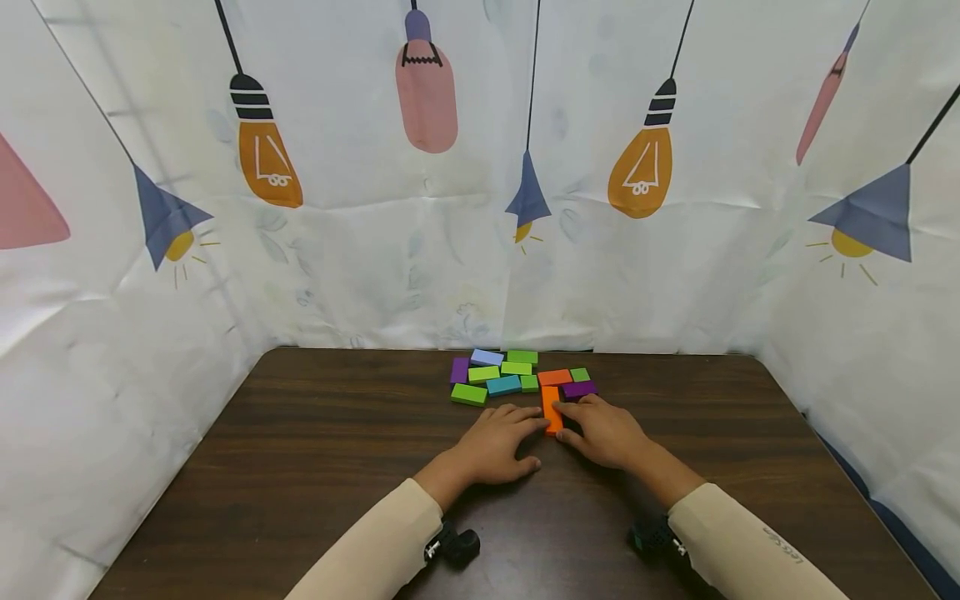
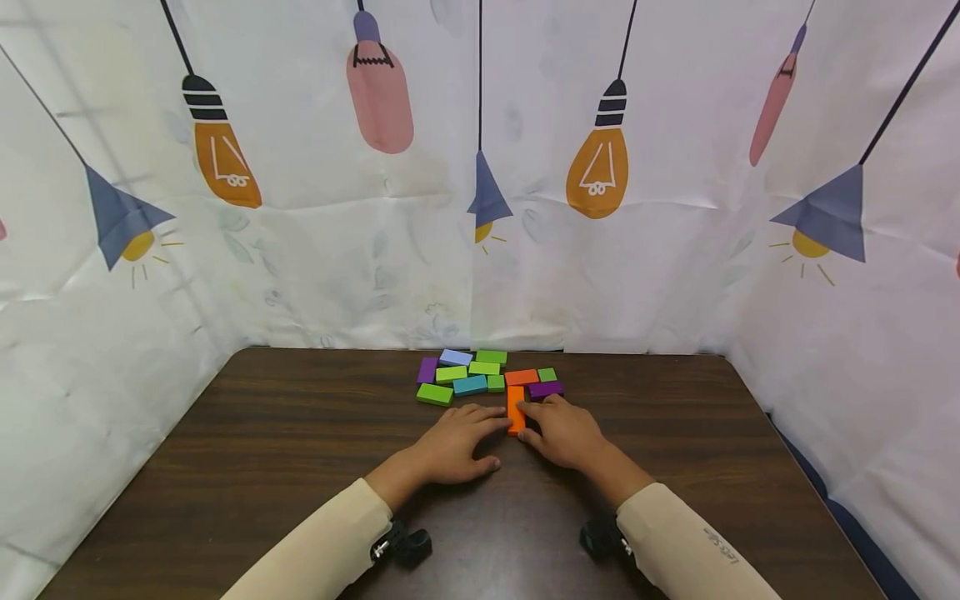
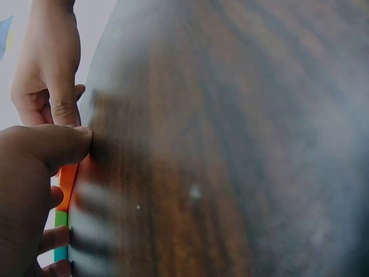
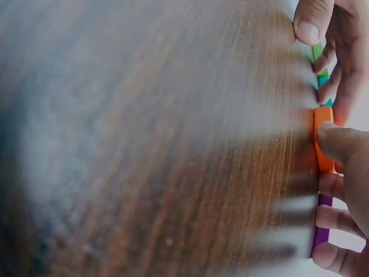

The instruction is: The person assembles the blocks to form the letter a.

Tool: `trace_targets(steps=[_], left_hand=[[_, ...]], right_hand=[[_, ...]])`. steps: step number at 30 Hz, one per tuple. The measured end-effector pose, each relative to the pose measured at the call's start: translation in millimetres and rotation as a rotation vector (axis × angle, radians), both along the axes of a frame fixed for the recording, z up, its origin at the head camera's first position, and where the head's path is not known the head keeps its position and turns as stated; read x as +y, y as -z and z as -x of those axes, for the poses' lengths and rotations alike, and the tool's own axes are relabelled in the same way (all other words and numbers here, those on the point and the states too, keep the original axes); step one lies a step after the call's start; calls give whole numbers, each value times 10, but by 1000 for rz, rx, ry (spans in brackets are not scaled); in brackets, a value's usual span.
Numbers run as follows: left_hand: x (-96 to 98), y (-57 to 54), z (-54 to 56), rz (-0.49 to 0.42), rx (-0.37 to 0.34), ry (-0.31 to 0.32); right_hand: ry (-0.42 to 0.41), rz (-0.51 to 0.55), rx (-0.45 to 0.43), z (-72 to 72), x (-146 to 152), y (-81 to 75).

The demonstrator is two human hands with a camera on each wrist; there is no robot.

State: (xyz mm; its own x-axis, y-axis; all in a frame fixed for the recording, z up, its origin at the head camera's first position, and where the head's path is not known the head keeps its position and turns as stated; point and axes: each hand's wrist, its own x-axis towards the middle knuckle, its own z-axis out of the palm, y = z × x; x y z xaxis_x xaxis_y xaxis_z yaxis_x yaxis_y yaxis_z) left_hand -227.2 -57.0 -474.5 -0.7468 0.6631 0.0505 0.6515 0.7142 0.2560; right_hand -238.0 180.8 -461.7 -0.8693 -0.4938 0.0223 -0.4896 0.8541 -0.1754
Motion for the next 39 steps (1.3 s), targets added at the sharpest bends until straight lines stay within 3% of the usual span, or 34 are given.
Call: trace_targets(steps=[16, 25, 35, 39], left_hand=[[-11, -18, 19, 21, -35, 5], [-27, 5, 36, 24, -48, 3], [-35, 25, 59, 37, -60, 12], [-26, 15, 52, 40, -60, 20]], right_hand=[[3, -11, 33, 10, -31, 19], [-22, -28, -8, 62, 3, -62], [-73, 73, 126, 323, -14, -241], [-112, 90, 142, 455, -89, -270]])
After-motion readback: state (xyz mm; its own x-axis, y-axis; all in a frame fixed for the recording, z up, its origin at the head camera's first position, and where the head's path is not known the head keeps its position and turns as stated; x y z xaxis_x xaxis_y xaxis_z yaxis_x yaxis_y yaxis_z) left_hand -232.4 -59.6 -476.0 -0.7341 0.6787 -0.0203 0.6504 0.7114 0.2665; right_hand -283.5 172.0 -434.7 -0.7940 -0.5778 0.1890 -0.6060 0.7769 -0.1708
